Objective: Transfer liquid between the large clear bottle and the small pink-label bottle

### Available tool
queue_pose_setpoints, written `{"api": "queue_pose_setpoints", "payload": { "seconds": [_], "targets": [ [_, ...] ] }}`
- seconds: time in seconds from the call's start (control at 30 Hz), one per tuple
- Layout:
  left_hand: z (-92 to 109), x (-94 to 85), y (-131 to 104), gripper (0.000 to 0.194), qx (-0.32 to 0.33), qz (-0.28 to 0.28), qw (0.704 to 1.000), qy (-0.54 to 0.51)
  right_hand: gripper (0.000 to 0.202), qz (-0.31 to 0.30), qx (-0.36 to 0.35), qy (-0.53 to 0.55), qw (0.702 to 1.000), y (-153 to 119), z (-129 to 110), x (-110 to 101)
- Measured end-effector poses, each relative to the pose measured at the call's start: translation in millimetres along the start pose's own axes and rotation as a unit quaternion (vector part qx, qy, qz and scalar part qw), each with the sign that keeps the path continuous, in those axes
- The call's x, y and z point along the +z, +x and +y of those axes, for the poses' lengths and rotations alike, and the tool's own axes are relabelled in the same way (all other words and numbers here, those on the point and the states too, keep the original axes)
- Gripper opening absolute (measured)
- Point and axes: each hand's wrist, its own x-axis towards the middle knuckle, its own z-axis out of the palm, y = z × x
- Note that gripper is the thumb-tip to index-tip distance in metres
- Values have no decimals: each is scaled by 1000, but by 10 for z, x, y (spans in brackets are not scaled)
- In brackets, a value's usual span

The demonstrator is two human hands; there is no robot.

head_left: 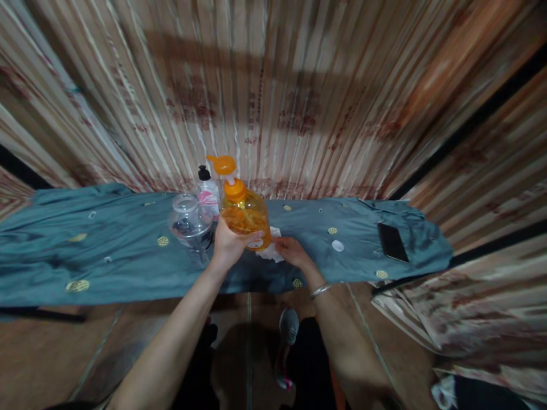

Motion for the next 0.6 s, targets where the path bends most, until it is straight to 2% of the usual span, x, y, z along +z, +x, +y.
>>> {"api": "queue_pose_setpoints", "payload": {
  "seconds": [0.2,0.27,0.33,0.4,0.47,0.6],
  "targets": [
    [-59,24,20,86,4,13,1000,8,82,-36,-9,-20,999,-122,-209,-174],
    [-89,68,25,87,4,11,1000,3,102,-18,-27,-14,999,-168,-307,-144],
    [-126,129,24,87,4,9,1000,-2,116,35,-59,-3,998,-202,-407,-62],
    [-170,203,15,86,4,8,1000,-4,122,93,-96,4,991,-217,-492,40],
    [-221,289,2,86,3,7,1000,-6,122,122,-121,12,985,-215,-544,127],
    [-335,476,-24,84,4,-5,1000,-22,117,163,-117,21,979,-187,-528,188]
  ]
}}
